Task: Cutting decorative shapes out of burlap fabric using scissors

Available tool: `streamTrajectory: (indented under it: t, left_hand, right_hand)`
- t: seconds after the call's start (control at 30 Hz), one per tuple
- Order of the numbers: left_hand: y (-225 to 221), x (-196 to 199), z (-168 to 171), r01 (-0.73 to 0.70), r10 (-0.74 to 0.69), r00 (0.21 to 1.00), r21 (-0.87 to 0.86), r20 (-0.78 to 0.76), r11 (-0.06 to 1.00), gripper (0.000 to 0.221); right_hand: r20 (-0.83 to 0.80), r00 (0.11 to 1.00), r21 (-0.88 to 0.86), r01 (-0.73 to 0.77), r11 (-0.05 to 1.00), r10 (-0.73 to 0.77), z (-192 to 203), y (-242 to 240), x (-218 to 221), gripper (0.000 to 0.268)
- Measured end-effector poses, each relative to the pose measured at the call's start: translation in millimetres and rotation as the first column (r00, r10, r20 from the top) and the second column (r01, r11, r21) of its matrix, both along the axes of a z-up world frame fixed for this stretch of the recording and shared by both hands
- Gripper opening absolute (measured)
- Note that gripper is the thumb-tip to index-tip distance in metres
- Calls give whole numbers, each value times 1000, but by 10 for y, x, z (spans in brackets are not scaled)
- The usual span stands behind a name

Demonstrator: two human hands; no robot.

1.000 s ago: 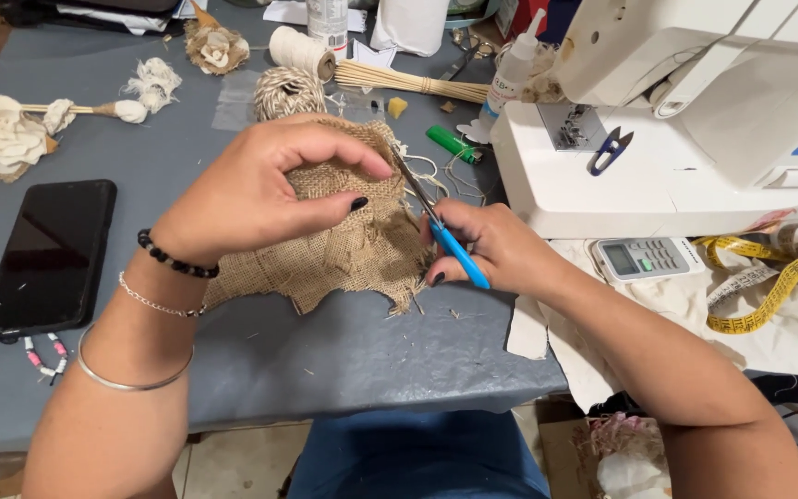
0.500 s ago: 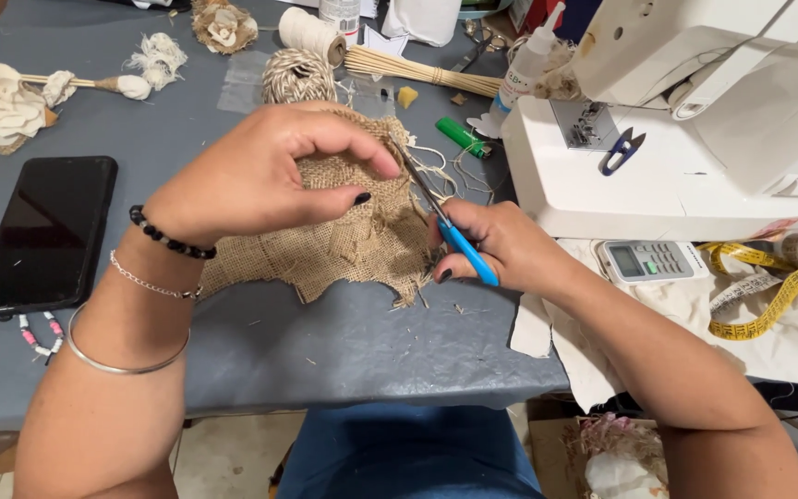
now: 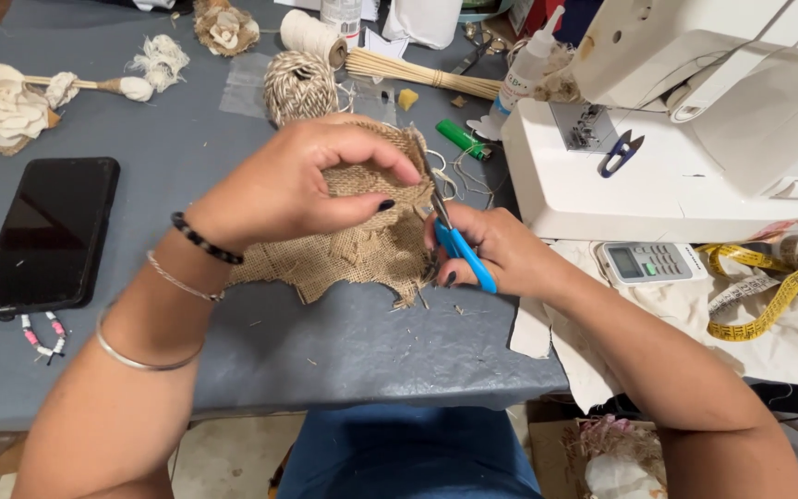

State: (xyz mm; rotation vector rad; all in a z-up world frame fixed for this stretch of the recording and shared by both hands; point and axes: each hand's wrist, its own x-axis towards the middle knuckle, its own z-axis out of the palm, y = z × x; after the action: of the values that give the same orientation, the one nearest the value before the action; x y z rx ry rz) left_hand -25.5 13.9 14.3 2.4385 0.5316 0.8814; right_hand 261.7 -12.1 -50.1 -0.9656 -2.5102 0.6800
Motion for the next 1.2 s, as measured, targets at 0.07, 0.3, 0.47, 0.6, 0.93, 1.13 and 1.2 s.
streamTrajectory:
  t: [0.07,0.3,0.47,0.6,0.93,1.13,1.2]
  left_hand:
    - [1,73,-64,1,-3,993,11,116,1000,26]
    - [-104,297,-228,-37,38,965,-7,260,999,24]
    - [-201,375,-241,-111,140,933,-106,331,988,23]
    - [-226,391,-254,-130,167,924,-127,344,983,23]
    - [-176,367,-268,-143,176,908,-112,381,983,23]
    - [-109,333,-263,-158,183,909,-96,374,983,25]
    - [-74,320,-259,-165,182,904,-78,387,983,26]
  right_hand:
    - [-75,997,-34,30,999,-32,1,-15,-3,40]
    - [-165,984,-54,56,997,-65,27,-96,-40,36]
    - [-192,973,-91,116,989,-131,-6,-125,-80,37]
    - [-172,974,-51,139,989,-146,-5,-157,-101,38]
    - [-193,964,-68,174,982,-184,57,-207,-165,24]
    - [-296,929,-158,180,971,-221,43,-124,-68,23]
    - [-350,909,-197,166,966,-228,65,-45,-13,28]
